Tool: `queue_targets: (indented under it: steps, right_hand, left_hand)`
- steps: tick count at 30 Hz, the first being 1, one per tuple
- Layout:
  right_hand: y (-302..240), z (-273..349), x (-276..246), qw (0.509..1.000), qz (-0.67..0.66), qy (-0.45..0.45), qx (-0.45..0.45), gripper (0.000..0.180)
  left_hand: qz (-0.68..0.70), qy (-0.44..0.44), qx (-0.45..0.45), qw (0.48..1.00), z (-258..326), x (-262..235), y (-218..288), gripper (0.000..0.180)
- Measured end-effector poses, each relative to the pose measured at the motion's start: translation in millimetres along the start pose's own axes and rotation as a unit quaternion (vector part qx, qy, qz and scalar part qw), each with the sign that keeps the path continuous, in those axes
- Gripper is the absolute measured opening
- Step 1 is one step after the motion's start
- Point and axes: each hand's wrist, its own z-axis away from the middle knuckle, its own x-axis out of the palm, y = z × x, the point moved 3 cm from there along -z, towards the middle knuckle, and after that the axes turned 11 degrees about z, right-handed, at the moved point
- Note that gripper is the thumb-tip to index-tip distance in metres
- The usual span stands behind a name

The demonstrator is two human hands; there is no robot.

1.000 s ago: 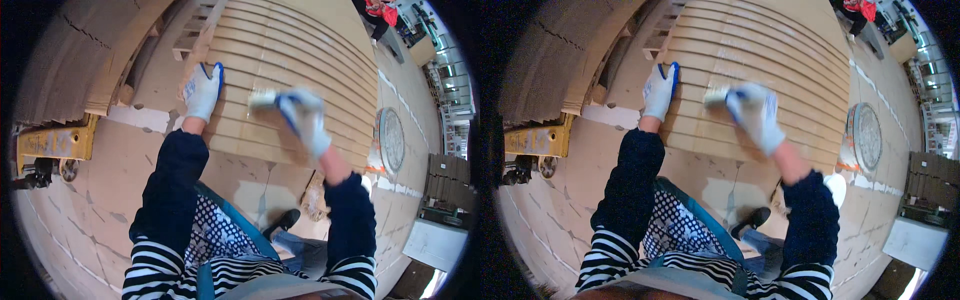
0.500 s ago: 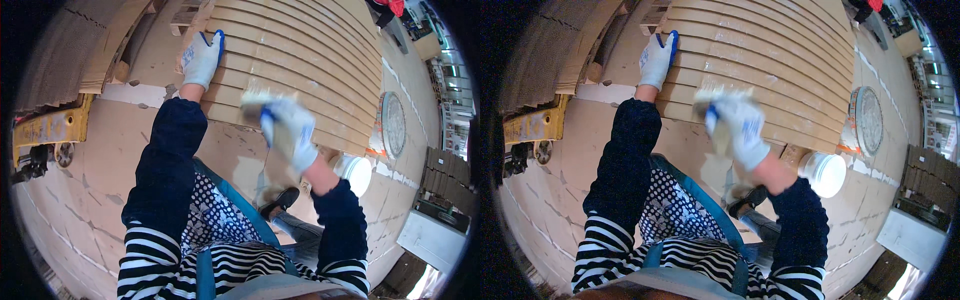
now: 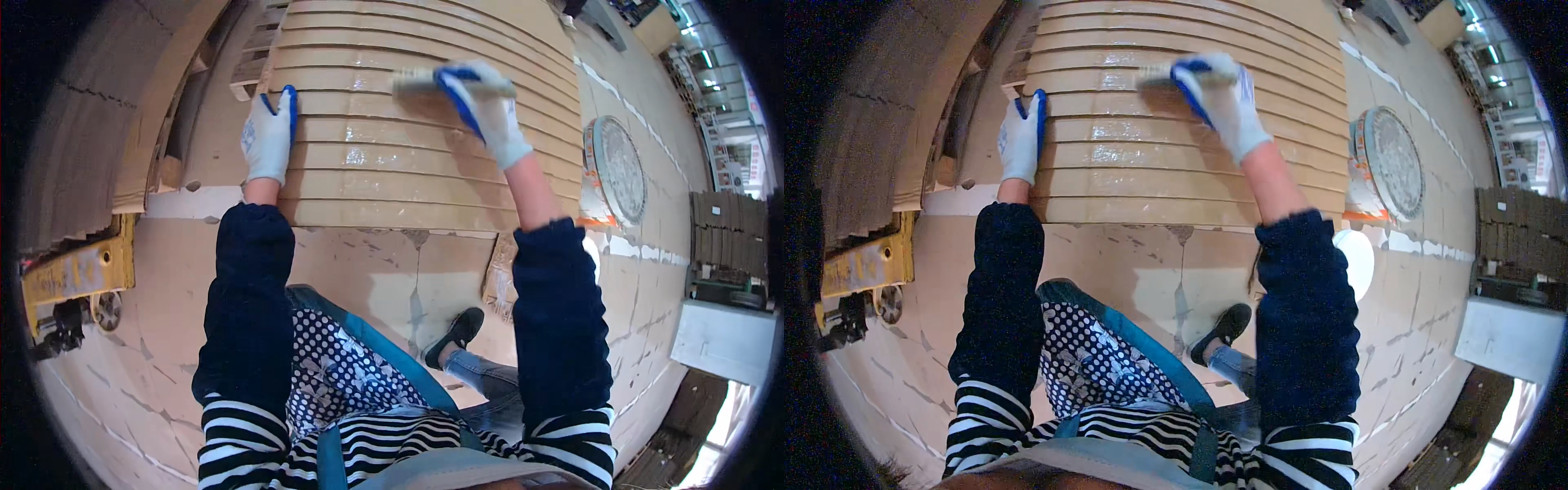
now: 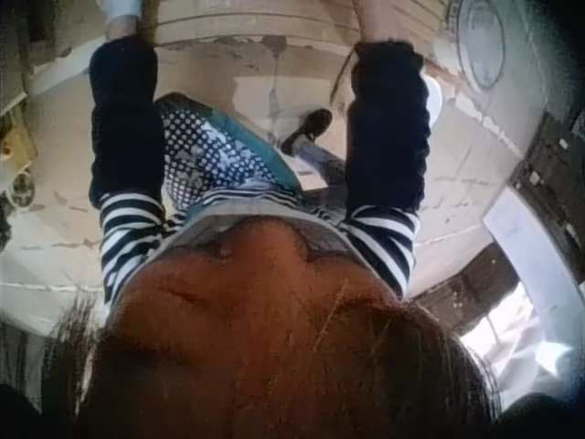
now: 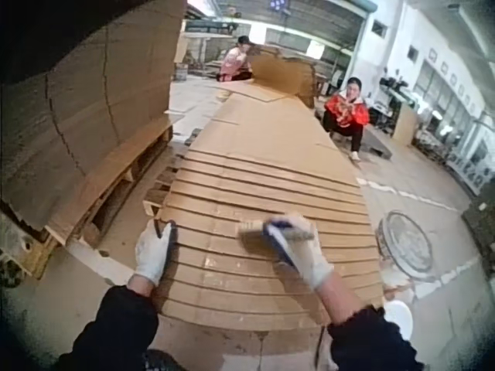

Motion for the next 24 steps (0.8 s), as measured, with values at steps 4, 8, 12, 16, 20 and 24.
queue_targets:
  steps: [4, 8, 12, 16, 20, 24]
  right_hand:
    - [-46.4, 95.7, -42.7, 0.995, -0.040, -0.086, 0.030, 0.010]
    - [-29.1, 136.5, -73.0, 0.967, -0.128, -0.148, 0.162, 0.010]
    - [-21.6, 82.9, -68.5, 0.935, -0.244, -0.041, 0.255, 0.008]
    - [-21.3, 74.4, -59.1, 0.997, 0.024, -0.009, 0.070, 0.009]
    - [-59.4, 158.1, -61.3, 0.995, 0.025, -0.101, 0.002, 0.015]
    - [-70.0, 206.7, -101.3, 0.978, -0.102, -0.176, 0.046, 0.020]
  left_hand:
    - [-0.017, 0.009, -0.007, 1.000, -2.2, -11.4, -11.4, 0.068]
    - [-0.016, 0.016, -0.004, 1.000, -1.5, -5.7, -5.7, 0.069]
    - [-0.021, 0.009, 0.001, 1.000, 0.2, -3.9, -5.7, 0.071]
    - [-0.018, 0.013, 0.019, 1.000, -4.9, 1.8, -6.0, 0.072]
    - [-0.032, 0.032, 0.035, 0.998, -5.3, -2.5, -14.5, 0.071]
    - [-0.020, 0.028, 0.040, 0.999, -8.0, -2.6, -16.1, 0.072]
